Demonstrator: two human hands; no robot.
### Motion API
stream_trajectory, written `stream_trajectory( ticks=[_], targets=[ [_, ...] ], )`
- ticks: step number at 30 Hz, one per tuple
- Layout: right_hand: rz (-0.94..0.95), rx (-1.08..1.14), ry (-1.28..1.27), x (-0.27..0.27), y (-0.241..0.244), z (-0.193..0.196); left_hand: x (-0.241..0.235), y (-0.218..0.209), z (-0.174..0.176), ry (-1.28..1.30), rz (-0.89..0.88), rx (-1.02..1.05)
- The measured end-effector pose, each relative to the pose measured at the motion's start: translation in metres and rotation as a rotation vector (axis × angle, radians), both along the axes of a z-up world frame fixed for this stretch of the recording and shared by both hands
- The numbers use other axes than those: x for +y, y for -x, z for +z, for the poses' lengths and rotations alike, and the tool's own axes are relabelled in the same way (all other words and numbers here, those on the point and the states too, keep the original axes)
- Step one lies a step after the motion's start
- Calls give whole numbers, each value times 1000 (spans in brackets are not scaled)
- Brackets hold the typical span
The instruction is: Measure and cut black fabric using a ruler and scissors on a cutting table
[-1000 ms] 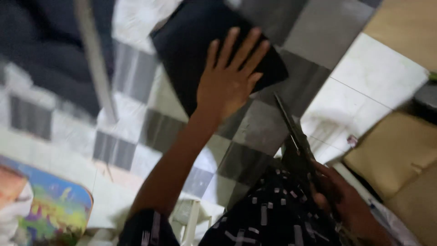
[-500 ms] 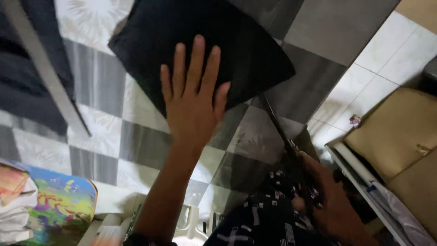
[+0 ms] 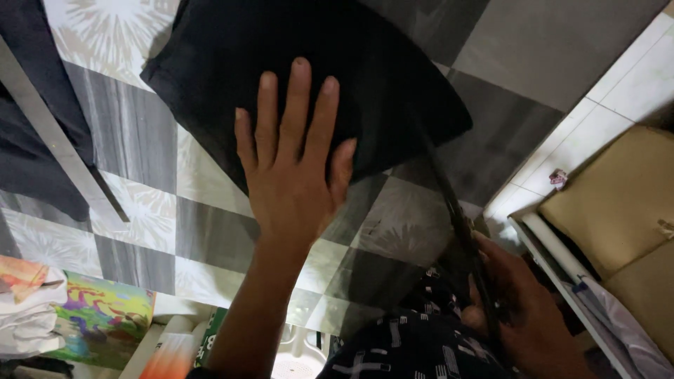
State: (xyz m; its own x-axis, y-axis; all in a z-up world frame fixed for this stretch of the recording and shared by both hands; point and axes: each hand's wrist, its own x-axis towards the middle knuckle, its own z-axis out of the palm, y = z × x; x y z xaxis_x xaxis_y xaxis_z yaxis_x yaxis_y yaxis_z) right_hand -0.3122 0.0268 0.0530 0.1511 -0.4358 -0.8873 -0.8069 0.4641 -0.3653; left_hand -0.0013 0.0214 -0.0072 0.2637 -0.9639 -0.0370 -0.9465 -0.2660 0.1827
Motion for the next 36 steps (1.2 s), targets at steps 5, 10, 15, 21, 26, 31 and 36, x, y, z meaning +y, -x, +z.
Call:
stream_trajectory(
  ticks=[5,10,15,21,26,31,36],
  targets=[
    [36,77,-72,-7,7,-3,0,-2,1,55,-6,41],
    [169,69,7,-4,21,-13,13,-10,18,40,62,189],
    [32,90,-61,-16,2,-6,31,-9,16,52,260,126],
    [40,-174,52,-17,6,-12,41,-8,-1,-24,293,168],
    [272,-116,54,-29,15,-24,39,-8,-2,-24,313,158],
    [322,-76,39,-22,43,-35,40,-9,-4,-27,305,133],
    [375,-22,42,-31,38,-33,42,-10,-6,-46,302,145]
  ],
)
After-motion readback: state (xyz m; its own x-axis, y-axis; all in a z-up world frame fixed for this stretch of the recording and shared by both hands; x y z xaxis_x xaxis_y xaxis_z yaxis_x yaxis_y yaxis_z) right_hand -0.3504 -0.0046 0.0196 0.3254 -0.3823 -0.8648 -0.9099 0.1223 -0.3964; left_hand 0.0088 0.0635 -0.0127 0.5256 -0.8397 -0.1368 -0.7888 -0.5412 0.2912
